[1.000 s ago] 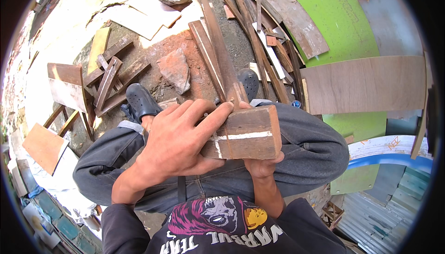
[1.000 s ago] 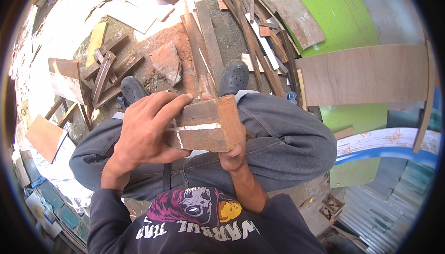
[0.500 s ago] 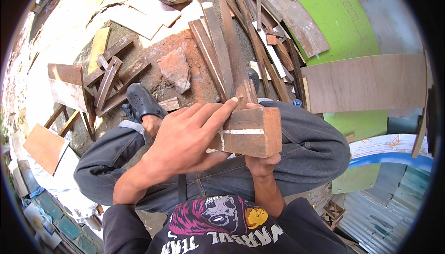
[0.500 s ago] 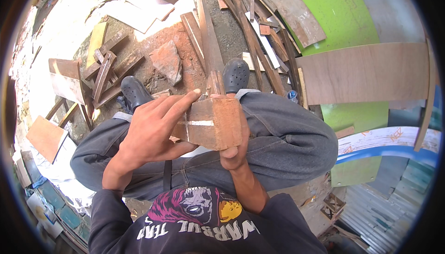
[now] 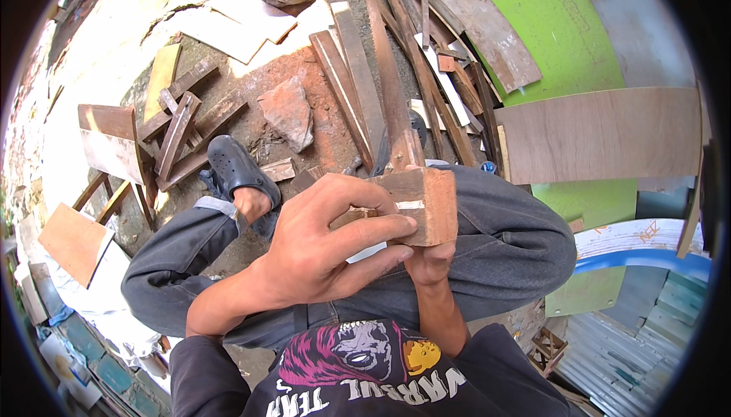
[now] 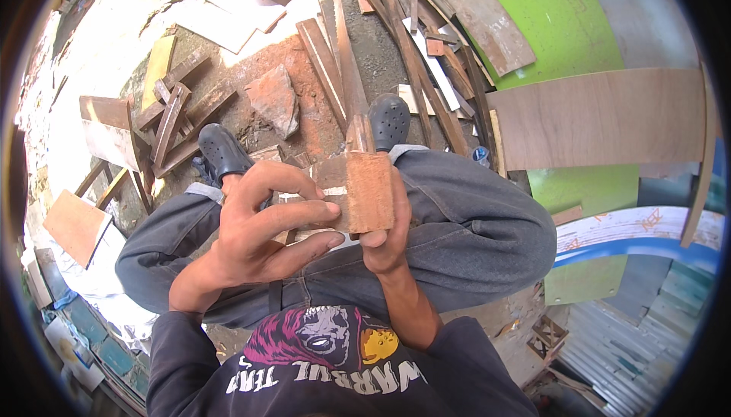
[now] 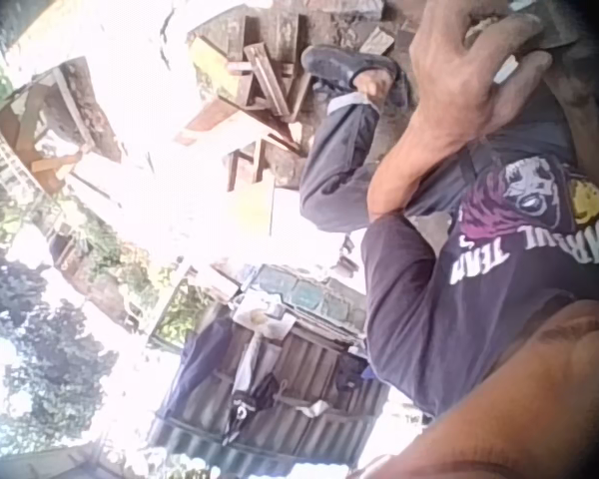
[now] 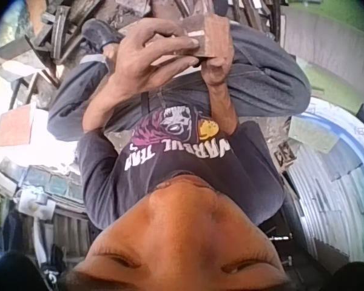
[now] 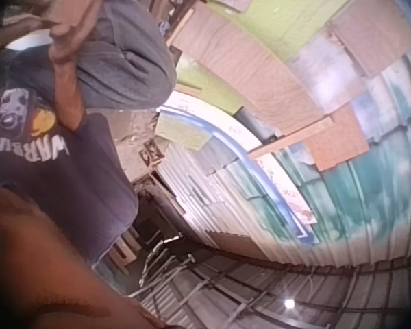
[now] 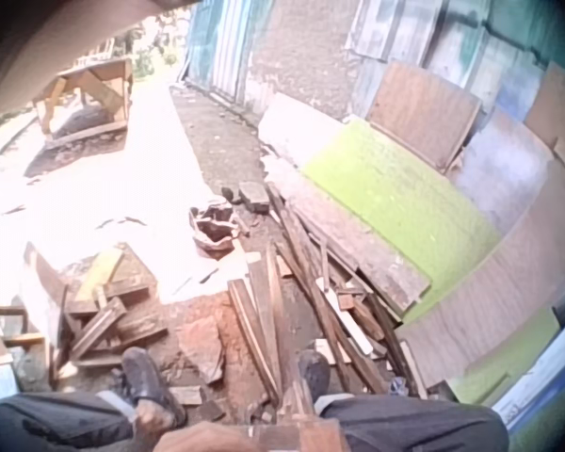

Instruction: The person sits cross-legged on the ground and uses a hand saw to cut a small piece of wood. They hold the wood with their left hand and saw with their right hand, then inspect the cut piece and place it aside.

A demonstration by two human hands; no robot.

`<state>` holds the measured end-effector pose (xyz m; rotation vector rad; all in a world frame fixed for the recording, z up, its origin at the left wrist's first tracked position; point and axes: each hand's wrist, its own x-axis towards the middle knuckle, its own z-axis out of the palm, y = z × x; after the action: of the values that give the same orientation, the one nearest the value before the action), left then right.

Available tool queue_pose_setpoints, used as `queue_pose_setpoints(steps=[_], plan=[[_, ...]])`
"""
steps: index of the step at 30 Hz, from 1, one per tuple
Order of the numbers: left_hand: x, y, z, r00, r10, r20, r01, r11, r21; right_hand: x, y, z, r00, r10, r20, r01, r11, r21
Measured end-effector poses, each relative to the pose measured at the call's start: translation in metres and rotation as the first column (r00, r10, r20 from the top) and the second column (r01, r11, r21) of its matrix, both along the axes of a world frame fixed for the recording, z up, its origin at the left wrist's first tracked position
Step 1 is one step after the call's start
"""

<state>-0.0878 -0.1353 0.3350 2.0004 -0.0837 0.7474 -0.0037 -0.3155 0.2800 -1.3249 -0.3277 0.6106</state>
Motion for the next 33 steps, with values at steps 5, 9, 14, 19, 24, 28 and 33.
queue_pose_setpoints(steps=[5,9,14,19,24,28,33], plan=[[0.001,-0.002,-0.004,1.0,0.007,0.007,-0.007,0.999,-0.047,0.002,0.003,0.006,0.999,0.032,0.02,-0.031,0.999,-0.045],[0.0,0.002,0.002,0.999,-0.009,-0.049,0.007,0.999,-0.049,0.002,0.008,0.015,0.999,0.049,0.021,-0.048,0.997,-0.055],[0.001,0.004,0.003,0.996,-0.063,-0.06,0.054,0.99,-0.132,0.003,0.017,0.024,0.997,0.071,0.042,-0.07,0.997,-0.016],[0.002,0.009,0.001,0.993,-0.102,-0.063,0.093,0.986,-0.137,0.005,0.019,0.026,0.992,0.094,0.088,-0.093,0.996,-0.012],[0.004,0.011,-0.006,0.994,-0.106,-0.029,0.101,0.986,-0.133,0.007,0.017,0.022,0.987,0.103,0.123,-0.1,0.994,-0.03],[0.003,0.015,-0.004,0.983,-0.167,-0.069,0.158,0.979,-0.13,0.01,0.015,0.016,0.979,0.111,0.171,-0.107,0.994,-0.032],[0.002,0.014,-0.007,0.979,-0.17,-0.109,0.153,0.977,-0.149,0.007,0.017,0.021,0.993,0.08,0.089,-0.077,0.996,-0.039]])
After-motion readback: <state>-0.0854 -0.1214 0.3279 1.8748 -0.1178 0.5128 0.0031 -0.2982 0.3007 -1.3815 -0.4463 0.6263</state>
